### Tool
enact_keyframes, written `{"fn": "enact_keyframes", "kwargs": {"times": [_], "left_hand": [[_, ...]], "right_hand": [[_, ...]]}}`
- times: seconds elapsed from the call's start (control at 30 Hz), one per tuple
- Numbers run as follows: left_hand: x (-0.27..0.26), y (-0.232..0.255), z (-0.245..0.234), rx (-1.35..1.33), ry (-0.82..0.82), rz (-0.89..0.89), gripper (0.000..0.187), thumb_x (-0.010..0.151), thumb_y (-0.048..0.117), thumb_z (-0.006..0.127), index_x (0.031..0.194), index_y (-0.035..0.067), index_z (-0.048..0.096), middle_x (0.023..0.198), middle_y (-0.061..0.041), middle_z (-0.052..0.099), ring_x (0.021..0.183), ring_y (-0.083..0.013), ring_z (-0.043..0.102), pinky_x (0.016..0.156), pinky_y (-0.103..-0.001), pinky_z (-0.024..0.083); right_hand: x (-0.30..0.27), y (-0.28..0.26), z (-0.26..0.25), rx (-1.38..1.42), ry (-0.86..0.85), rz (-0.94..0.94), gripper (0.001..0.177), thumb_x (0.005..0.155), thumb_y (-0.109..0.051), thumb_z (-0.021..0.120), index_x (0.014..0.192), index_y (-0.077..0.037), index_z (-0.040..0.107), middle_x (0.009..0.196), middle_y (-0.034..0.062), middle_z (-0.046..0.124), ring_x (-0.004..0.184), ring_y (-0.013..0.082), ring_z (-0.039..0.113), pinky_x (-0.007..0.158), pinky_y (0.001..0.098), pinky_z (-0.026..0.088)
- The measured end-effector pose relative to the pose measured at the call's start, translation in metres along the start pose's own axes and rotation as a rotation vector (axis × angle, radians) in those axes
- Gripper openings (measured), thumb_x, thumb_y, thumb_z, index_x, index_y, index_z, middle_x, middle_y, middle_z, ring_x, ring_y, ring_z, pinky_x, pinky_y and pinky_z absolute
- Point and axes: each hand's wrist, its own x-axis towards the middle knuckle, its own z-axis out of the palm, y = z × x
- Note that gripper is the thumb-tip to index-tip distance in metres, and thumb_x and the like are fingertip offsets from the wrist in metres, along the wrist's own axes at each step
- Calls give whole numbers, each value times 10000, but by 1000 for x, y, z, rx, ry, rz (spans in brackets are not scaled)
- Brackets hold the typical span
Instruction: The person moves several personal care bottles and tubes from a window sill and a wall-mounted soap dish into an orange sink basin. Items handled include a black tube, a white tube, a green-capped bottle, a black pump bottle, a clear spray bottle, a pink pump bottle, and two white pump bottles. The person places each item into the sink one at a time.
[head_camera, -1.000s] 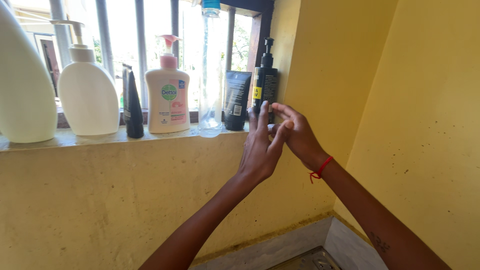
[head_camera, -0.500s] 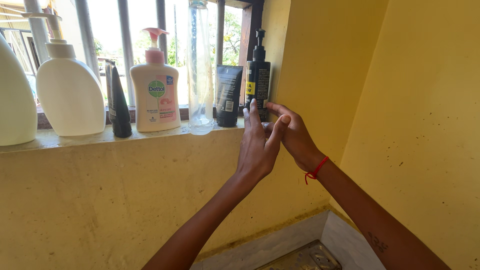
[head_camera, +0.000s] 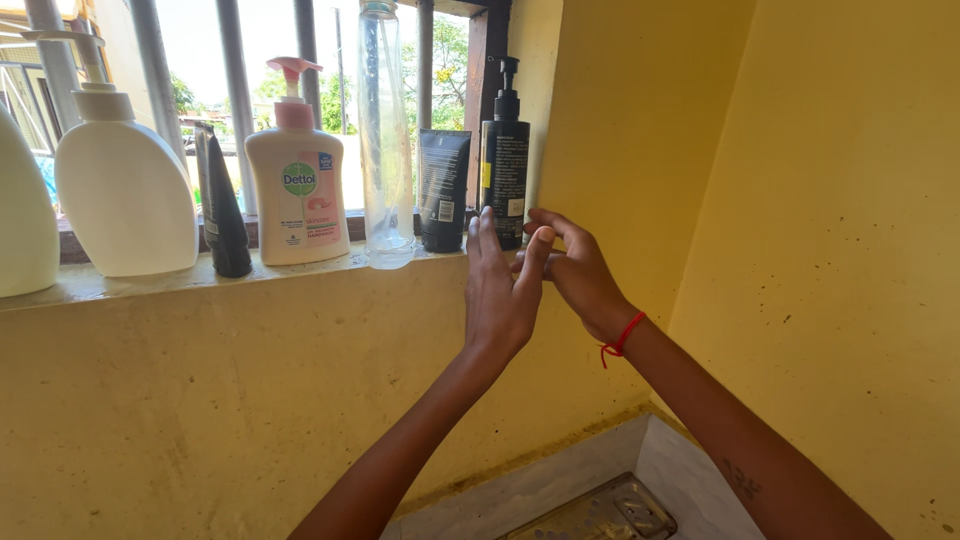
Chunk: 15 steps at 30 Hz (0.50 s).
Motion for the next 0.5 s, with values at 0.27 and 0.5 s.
{"fn": "enact_keyframes", "kwargs": {"times": [0.27,0.5], "left_hand": [[4,-3,8,-129,-6,-108,1081,894,677,484,1594,-78,153,1529,-368,370,1080,-419,705,850,-464,602],[3,-18,16,67,136,148,915,1070,572,511,1537,-168,243,1549,-403,352,1455,-489,375,1126,-499,382]], "right_hand": [[-8,9,5,-51,-37,15,618,945,-100,595,1536,-15,437,962,90,687,748,125,607,660,284,514],[-12,12,-2,-159,-25,48,601,964,-149,605,1537,-43,460,1163,214,731,934,158,710,832,284,572]]}}
